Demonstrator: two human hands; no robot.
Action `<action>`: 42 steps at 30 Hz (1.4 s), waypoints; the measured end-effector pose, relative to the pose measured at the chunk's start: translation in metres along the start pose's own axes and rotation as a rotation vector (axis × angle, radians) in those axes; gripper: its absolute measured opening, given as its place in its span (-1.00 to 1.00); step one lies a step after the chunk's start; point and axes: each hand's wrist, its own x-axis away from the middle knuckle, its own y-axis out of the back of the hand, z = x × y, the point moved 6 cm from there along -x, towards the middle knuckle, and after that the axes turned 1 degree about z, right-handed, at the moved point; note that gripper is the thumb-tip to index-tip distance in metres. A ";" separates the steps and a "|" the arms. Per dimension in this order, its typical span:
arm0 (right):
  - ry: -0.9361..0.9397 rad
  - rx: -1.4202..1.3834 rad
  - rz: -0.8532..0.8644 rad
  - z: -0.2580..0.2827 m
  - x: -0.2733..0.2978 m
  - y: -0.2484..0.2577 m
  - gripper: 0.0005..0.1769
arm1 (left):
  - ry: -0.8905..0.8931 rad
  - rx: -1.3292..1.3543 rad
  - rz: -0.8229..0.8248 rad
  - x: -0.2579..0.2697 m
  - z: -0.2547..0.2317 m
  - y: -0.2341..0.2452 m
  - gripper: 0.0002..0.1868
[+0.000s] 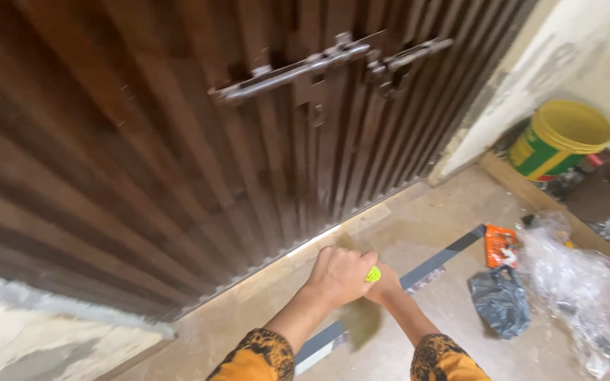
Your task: Sweeping debris into a dustpan in a hallway and then mopping the floor while moving into a bedroom.
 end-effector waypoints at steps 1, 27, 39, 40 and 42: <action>-0.009 -0.003 -0.010 -0.011 -0.001 0.008 -0.50 | -0.013 0.001 0.001 -0.007 -0.007 0.008 -0.76; 0.416 0.061 0.298 -0.166 -0.014 -0.051 -0.87 | -0.137 -0.023 0.152 -0.104 -0.105 -0.049 -0.69; -0.190 -0.060 -0.710 -0.220 0.170 0.242 -0.49 | -0.463 0.282 0.163 -0.170 -0.259 -0.024 -0.77; -0.225 -0.055 -0.732 -0.242 0.182 0.243 -0.49 | -0.501 0.293 0.174 -0.177 -0.275 -0.024 -0.77; -0.460 -0.092 -0.752 -0.293 0.213 0.239 -0.64 | -0.713 0.390 0.042 -0.183 -0.313 -0.013 -0.79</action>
